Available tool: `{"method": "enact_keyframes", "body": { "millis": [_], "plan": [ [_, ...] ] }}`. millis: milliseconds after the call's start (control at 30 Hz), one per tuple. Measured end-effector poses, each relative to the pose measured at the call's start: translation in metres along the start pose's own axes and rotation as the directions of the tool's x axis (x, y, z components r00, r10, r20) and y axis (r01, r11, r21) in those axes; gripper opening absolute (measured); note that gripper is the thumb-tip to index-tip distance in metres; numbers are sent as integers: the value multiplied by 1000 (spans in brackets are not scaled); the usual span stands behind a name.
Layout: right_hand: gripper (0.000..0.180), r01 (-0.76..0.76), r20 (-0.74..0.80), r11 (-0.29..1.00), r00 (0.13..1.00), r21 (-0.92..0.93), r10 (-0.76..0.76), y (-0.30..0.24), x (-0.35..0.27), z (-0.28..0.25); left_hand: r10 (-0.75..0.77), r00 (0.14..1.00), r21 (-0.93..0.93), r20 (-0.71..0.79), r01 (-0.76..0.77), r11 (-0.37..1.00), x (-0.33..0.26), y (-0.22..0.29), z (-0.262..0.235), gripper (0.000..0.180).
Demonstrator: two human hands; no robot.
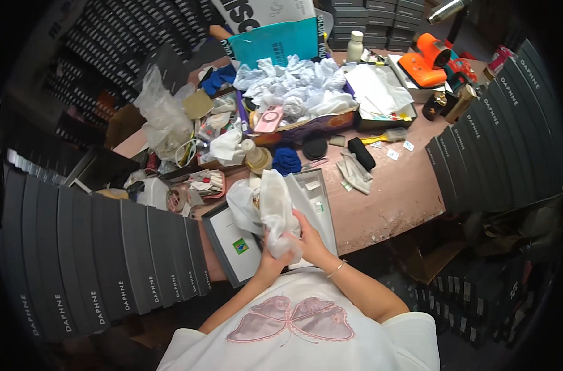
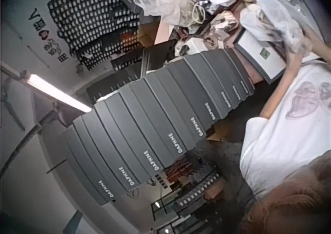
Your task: Inspecting and cleaning high-heeled shoes before packing them into boxes for shipment.
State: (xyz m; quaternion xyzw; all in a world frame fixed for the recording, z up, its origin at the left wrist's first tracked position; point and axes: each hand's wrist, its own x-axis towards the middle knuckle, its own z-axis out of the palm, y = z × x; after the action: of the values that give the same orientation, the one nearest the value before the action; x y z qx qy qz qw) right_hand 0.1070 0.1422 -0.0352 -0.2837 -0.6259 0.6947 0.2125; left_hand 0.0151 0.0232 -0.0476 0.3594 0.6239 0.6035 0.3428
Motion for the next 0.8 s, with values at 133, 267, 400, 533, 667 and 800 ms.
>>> {"method": "enact_keyframes", "body": {
  "millis": [133,267,400,533,667,800],
  "plan": [
    [57,233,-60,843,953,-485,-298,-76,12,-15,-394,879,-529,-269,207,823,15,10,-15,40],
    [39,672,484,171,663,-720,-571,-105,39,-29,-176,970,-127,-171,155,980,-5,22,-37,38],
    [20,601,361,386,764,-700,-535,-74,27,8,-444,840,-582,-312,201,788,-1,30,-17,43],
    [17,521,465,593,846,-615,-261,-78,-25,44,-404,893,-617,-197,207,759,-13,-5,-48,21],
    [23,71,487,959,870,-274,75,-89,-42,24,-423,884,-550,-198,257,795,-38,-9,-51,30],
    [32,459,209,683,883,-568,-420,-89,-36,-6,-632,775,-850,-14,323,416,-22,5,-55,51]
  ]
}}
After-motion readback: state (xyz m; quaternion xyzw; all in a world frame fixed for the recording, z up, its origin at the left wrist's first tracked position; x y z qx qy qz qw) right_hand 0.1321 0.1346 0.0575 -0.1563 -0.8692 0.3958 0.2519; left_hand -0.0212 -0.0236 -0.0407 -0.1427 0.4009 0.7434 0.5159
